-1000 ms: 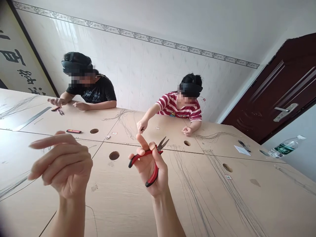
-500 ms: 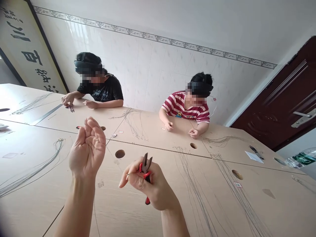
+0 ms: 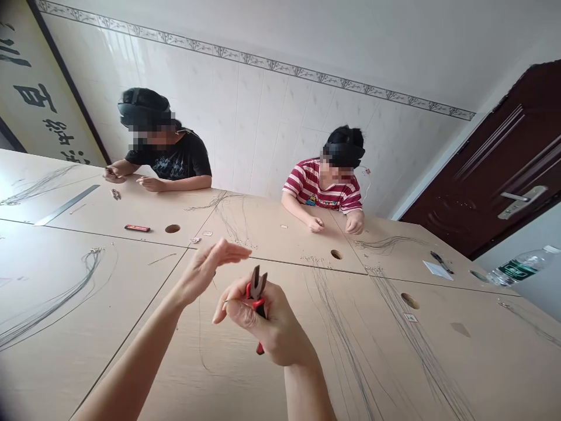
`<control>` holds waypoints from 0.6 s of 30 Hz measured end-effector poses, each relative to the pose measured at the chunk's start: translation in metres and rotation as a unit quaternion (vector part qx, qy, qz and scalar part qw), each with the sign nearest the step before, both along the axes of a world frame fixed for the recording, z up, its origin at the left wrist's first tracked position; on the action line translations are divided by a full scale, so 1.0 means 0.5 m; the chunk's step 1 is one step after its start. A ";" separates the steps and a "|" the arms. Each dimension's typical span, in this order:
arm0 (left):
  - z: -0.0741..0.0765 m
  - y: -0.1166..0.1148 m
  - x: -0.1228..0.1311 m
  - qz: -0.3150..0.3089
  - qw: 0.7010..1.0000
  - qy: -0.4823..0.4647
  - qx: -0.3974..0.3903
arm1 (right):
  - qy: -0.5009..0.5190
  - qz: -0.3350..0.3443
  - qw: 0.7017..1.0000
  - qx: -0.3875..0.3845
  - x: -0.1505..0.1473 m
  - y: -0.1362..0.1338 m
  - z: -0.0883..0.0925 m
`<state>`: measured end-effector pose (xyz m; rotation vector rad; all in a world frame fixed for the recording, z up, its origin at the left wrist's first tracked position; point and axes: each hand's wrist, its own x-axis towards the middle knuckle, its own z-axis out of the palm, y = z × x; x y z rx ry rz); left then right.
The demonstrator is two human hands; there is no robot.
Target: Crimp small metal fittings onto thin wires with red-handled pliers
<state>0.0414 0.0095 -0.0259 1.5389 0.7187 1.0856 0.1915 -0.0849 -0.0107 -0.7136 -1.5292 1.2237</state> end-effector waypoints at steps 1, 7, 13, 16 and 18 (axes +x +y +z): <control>-0.003 -0.008 0.001 -0.039 0.999 0.031 0.001 | 0.014 -0.013 1.000 0.004 0.004 0.002 0.001; -0.030 -0.046 -0.002 -0.178 0.979 0.089 -0.028 | 0.145 -0.044 0.988 -0.032 0.029 0.018 -0.008; -0.039 -0.076 -0.002 -0.256 0.960 0.077 -0.087 | 0.271 -0.021 0.957 -0.102 0.041 0.039 -0.015; -0.039 -0.087 0.000 -0.294 0.949 0.071 -0.092 | 0.315 -0.017 0.939 -0.140 0.043 0.044 -0.013; -0.043 -0.094 0.002 -0.348 0.928 0.063 -0.116 | 0.335 -0.015 0.929 -0.157 0.045 0.047 -0.012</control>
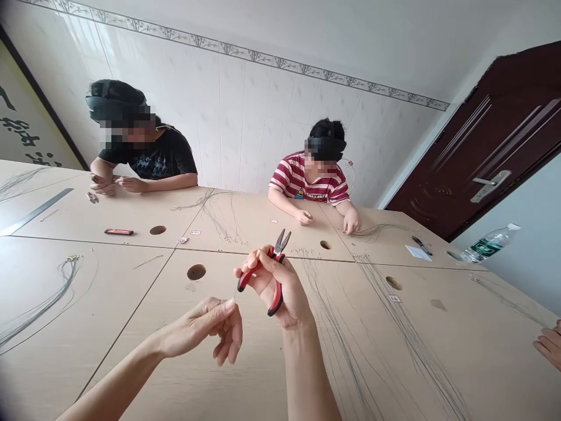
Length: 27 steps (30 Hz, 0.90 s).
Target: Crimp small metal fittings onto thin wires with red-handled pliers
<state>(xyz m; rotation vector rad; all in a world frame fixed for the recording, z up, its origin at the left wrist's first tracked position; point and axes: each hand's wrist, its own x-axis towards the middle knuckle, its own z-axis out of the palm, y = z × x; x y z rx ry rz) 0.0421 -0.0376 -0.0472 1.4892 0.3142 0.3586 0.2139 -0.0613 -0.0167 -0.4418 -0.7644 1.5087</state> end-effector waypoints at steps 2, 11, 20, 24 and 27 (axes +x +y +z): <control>-0.007 -0.009 0.001 -0.081 0.996 -0.007 -0.047 | 0.020 0.005 1.000 -0.009 0.002 0.004 -0.003; 0.015 -0.072 0.001 -0.134 0.954 -0.196 -0.183 | 0.064 0.059 0.995 -0.047 -0.028 0.034 -0.040; 0.124 0.015 -0.039 0.329 0.807 -0.468 -0.144 | -0.080 -0.014 0.996 0.023 -0.084 0.015 -0.045; 0.100 0.052 -0.026 0.435 0.782 -0.436 -0.095 | -0.219 -0.067 0.970 0.076 -0.093 0.001 -0.040; 0.084 0.057 -0.014 0.445 0.814 -0.367 -0.063 | -0.324 -0.093 0.936 0.103 -0.094 -0.013 -0.024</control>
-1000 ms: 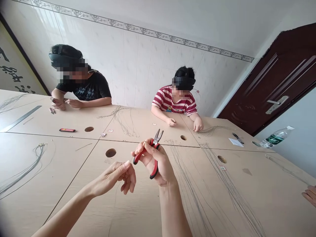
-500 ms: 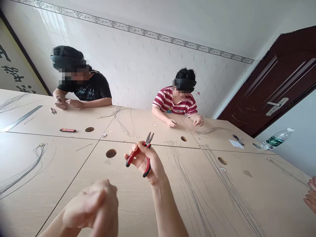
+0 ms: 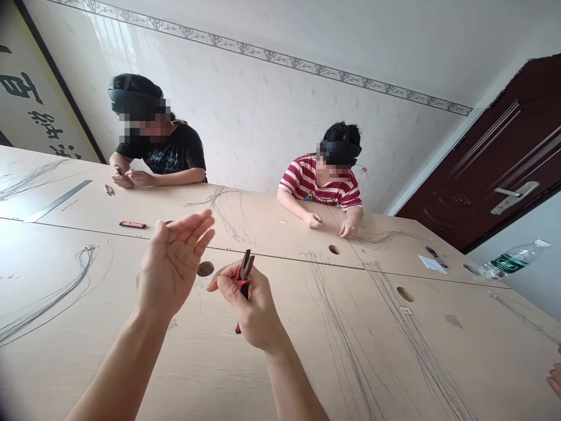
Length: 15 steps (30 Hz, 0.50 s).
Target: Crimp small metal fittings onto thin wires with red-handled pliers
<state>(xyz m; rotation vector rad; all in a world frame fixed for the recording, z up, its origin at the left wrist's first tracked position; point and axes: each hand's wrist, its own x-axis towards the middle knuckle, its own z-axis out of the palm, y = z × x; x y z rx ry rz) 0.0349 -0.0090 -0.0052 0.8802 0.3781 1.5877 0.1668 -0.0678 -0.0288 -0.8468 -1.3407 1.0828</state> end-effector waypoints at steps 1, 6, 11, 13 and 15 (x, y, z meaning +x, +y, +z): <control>-0.004 0.000 0.002 -0.010 0.999 0.034 -0.002 | -0.027 -0.009 1.000 0.004 0.000 -0.005 0.006; -0.021 -0.005 0.009 -0.105 0.975 0.194 -0.009 | -0.079 -0.055 0.995 0.031 0.006 -0.018 0.023; -0.027 -0.016 0.026 -0.149 0.960 0.237 0.007 | -0.105 -0.114 0.985 0.074 0.020 -0.015 0.012; -0.028 -0.021 0.033 -0.136 0.956 0.259 0.013 | -0.117 -0.146 0.978 0.089 0.024 -0.012 0.010; -0.031 -0.025 0.038 -0.113 0.945 0.305 0.034 | -0.118 -0.171 0.972 0.110 0.028 -0.011 0.013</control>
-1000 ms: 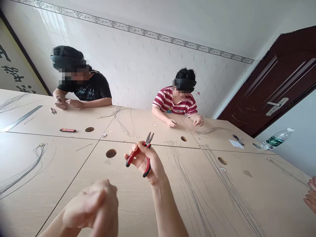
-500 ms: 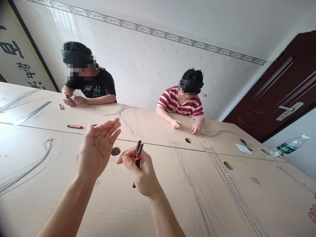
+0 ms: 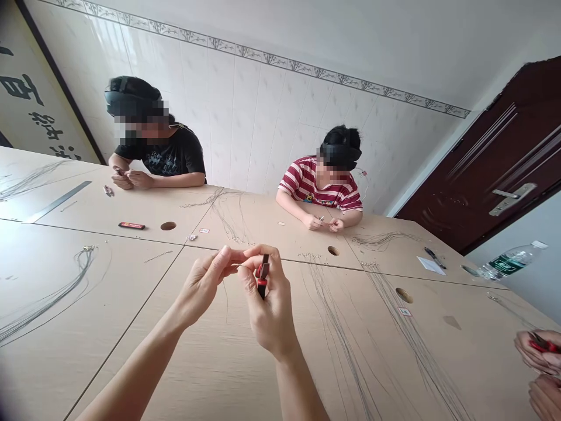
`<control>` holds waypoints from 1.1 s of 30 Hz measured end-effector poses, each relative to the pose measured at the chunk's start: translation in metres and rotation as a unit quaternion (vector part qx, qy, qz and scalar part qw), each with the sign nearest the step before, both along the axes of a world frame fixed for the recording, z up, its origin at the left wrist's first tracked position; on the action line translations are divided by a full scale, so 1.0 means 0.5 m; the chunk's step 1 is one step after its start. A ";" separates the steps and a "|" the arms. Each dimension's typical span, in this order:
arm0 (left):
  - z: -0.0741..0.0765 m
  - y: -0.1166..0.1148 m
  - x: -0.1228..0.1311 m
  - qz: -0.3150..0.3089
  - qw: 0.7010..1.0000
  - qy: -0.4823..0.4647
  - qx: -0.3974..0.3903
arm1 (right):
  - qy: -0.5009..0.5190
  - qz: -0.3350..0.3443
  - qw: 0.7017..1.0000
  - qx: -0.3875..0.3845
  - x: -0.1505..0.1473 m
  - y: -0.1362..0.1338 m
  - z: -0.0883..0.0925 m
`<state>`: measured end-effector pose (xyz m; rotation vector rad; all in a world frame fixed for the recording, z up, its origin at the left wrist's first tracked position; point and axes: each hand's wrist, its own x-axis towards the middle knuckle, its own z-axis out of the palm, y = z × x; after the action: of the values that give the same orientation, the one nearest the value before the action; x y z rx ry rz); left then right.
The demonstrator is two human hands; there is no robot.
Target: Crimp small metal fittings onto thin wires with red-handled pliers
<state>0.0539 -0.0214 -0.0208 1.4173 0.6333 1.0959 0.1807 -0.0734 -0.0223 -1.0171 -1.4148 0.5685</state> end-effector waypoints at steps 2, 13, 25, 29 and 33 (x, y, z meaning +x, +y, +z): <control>-0.004 -0.002 0.001 0.032 0.996 0.066 0.040 | 0.002 -0.017 1.000 0.019 0.004 0.000 0.005; 0.008 -0.019 -0.011 -0.104 0.976 0.182 0.057 | 0.010 -0.054 0.998 0.006 0.017 0.001 0.011; 0.031 -0.006 -0.056 -0.276 0.947 0.165 -0.021 | -0.042 -0.092 0.994 0.037 0.010 0.000 0.008; 0.024 0.001 -0.062 -0.287 0.935 0.207 0.010 | -0.053 -0.093 0.993 0.046 0.009 0.000 0.004; 0.028 0.000 -0.063 -0.223 0.941 0.243 0.080 | -0.061 -0.088 0.993 0.043 0.007 0.000 0.002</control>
<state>0.0222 -0.0216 -0.0070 1.8839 0.5316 0.4436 0.1842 -0.0732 -0.0212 -1.1099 -1.4262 0.3171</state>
